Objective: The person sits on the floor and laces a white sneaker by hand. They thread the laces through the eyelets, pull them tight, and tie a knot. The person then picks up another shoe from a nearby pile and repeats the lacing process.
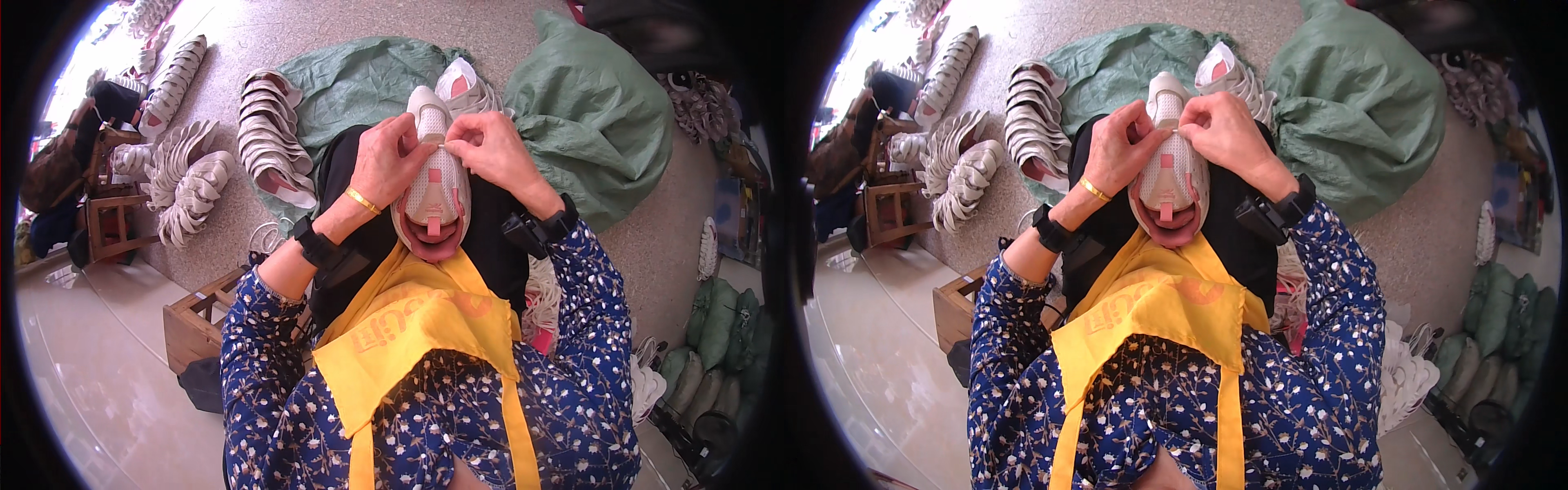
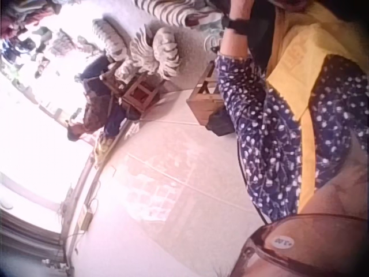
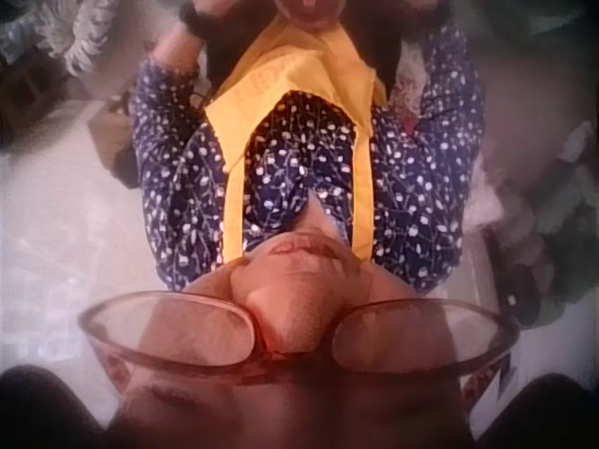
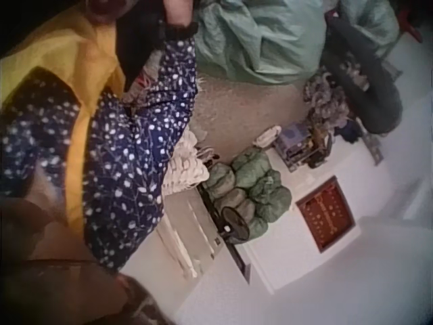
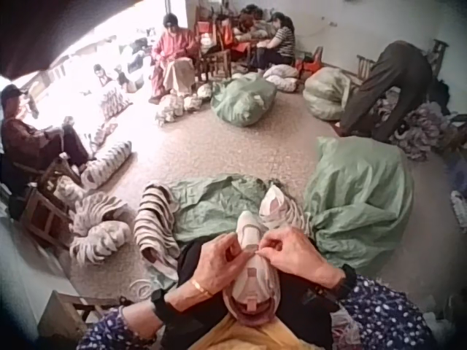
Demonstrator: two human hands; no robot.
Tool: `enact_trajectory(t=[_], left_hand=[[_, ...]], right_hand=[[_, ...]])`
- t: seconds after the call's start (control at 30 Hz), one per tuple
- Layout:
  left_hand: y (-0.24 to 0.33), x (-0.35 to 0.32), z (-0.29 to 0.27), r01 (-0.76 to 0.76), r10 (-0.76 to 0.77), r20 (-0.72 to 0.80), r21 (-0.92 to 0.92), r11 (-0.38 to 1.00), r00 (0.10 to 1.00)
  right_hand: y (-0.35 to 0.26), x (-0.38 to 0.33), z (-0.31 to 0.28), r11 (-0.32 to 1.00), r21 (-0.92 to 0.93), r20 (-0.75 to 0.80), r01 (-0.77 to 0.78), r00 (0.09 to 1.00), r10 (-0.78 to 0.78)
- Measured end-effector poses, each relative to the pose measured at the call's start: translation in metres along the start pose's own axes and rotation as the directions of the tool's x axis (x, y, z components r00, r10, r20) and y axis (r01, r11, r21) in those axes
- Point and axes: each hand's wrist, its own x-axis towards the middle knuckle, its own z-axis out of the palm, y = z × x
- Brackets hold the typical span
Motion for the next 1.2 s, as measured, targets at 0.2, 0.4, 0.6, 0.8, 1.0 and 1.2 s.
enact_trajectory(t=[0.2,0.4,0.6,0.8,1.0,1.2], left_hand=[[0.000,-0.003,-0.002,0.048,-0.048,0.010,-0.025,0.999,0.999],[0.002,-0.003,-0.009,0.078,-0.071,0.079,-0.094,0.992,0.994],[-0.001,-0.004,-0.013,0.106,-0.085,0.134,-0.156,0.982,0.987],[-0.002,-0.005,-0.012,0.098,-0.077,0.138,-0.156,0.983,0.987],[-0.003,-0.004,-0.010,0.075,-0.052,0.151,-0.157,0.985,0.987],[-0.004,0.000,-0.004,0.051,-0.034,0.125,-0.135,0.990,0.992]], right_hand=[[0.004,-0.001,0.009,0.997,0.000,-0.030,0.081,0.996,-0.081],[0.000,-0.010,0.007,0.982,-0.076,-0.089,0.176,0.979,-0.182],[0.000,-0.007,0.019,0.974,-0.105,-0.129,0.201,0.968,-0.214],[-0.006,-0.006,0.013,0.951,-0.139,-0.041,0.276,0.958,-0.284],[-0.002,-0.002,0.020,0.915,-0.241,-0.024,0.323,0.941,-0.338],[0.007,0.001,0.016,0.954,-0.102,-0.029,0.283,0.958,-0.287]])
